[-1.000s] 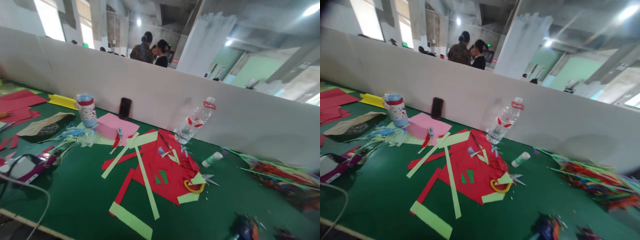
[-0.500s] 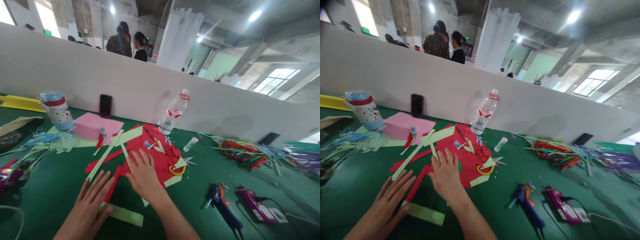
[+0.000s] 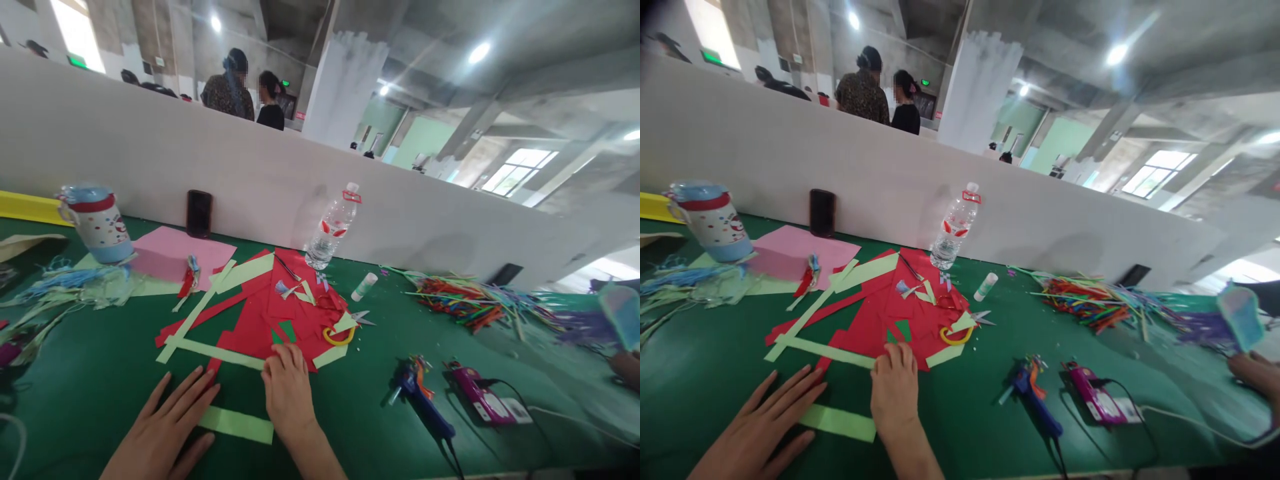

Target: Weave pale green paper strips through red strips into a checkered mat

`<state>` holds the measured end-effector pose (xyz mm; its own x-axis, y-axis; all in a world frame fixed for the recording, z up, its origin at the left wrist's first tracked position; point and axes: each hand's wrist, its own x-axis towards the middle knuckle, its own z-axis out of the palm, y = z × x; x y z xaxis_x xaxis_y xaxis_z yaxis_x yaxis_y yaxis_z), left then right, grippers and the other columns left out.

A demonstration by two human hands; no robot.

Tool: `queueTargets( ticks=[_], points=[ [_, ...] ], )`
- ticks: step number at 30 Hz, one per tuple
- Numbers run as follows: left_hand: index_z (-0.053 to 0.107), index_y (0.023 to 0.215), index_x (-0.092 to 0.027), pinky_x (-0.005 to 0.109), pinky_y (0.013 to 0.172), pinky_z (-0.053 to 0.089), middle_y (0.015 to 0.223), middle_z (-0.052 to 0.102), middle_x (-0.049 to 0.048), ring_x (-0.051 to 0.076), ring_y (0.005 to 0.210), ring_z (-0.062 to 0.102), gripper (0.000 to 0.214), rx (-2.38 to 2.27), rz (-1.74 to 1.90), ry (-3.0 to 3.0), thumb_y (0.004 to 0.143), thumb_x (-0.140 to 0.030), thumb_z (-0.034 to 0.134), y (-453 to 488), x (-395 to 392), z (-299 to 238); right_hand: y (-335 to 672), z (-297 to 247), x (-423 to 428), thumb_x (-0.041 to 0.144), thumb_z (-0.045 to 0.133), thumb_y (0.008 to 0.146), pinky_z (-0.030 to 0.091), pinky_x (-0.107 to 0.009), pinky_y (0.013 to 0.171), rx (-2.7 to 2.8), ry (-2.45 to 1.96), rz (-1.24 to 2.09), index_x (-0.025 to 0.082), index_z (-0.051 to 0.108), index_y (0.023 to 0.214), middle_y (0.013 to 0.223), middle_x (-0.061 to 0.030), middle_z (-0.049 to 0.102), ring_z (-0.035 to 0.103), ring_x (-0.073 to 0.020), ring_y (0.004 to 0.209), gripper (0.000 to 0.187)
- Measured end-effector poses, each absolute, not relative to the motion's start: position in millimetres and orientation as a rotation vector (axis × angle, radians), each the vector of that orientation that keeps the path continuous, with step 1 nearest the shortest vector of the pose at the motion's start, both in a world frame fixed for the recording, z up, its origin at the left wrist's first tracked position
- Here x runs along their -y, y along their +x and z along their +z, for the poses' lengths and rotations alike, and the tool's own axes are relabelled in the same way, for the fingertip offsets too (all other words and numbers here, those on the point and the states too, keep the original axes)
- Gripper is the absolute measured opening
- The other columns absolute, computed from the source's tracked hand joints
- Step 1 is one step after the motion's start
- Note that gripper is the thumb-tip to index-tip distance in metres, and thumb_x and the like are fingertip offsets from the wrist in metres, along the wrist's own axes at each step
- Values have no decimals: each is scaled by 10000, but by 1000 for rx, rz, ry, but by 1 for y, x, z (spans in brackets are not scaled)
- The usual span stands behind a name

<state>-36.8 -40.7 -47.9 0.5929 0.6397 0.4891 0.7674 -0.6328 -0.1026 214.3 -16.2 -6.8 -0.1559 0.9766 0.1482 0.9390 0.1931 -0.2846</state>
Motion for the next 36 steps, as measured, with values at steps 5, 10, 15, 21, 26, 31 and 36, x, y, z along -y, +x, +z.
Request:
queueTargets(
  ticks=[5, 10, 15, 21, 26, 31, 36],
  points=[
    [380, 1491, -334, 389, 1217, 120, 1494, 505, -9, 210, 1338, 513, 650, 1178, -589, -2549, 914, -593, 532, -40, 44, -53, 228, 5, -13, 210, 592, 917, 452, -472, 1005, 2193, -1845, 171, 128, 538, 1356, 1270, -155, 617, 511, -322, 1188, 450],
    [323, 1514, -362, 392, 1185, 217, 1499, 496, -16, 220, 1328, 525, 684, 1220, -592, -2571, 909, -600, 534, -43, 44, -63, 220, 1, -43, 237, 612, 907, 461, -475, 939, 2251, -1871, 163, 152, 582, 1319, 1305, -165, 604, 496, -341, 1202, 421],
    [290, 1522, -382, 402, 1190, 198, 1512, 474, -27, 221, 1345, 506, 685, 1236, -558, -2594, 915, -601, 521, -44, 43, -67, 213, -8, -35, 141, 528, 919, 477, -408, 870, 2301, -1793, 190, 209, 695, 1100, 1142, -101, 666, 562, -275, 1056, 255],
    [275, 1518, -410, 394, 1157, 284, 1513, 470, -40, 218, 1333, 520, 677, 1281, -518, -2641, 916, -607, 515, -46, 43, -66, 219, -9, -32, 133, 508, 938, 451, -340, 929, 2291, -1636, 273, 216, 696, 1130, 1106, -76, 680, 587, -215, 1014, 281],
    [261, 1527, -388, 416, 1119, 345, 1513, 466, -33, 229, 1340, 513, 691, 1261, -498, -2623, 919, -601, 512, -45, 44, -63, 223, -10, -36, 84, 535, 901, 449, -326, 967, 2172, -1577, 365, 220, 675, 1171, 1082, -47, 713, 625, -189, 1011, 333],
    [285, 1526, -361, 416, 1133, 311, 1516, 460, -31, 220, 1338, 513, 689, 1214, -499, -2570, 921, -601, 512, -42, 43, -57, 225, -14, -37, 61, 509, 876, 479, -354, 951, 2043, -1510, 455, 209, 676, 1181, 1042, -62, 731, 650, -204, 981, 378],
    [330, 1511, -359, 407, 1150, 291, 1514, 471, -20, 221, 1326, 526, 667, 1230, -533, -2582, 917, -591, 527, -40, 45, -52, 235, -16, -44, 138, 473, 914, 524, -340, 895, 1805, -1450, 499, 210, 688, 1146, 1081, -86, 712, 653, -214, 1021, 325]
  ],
)
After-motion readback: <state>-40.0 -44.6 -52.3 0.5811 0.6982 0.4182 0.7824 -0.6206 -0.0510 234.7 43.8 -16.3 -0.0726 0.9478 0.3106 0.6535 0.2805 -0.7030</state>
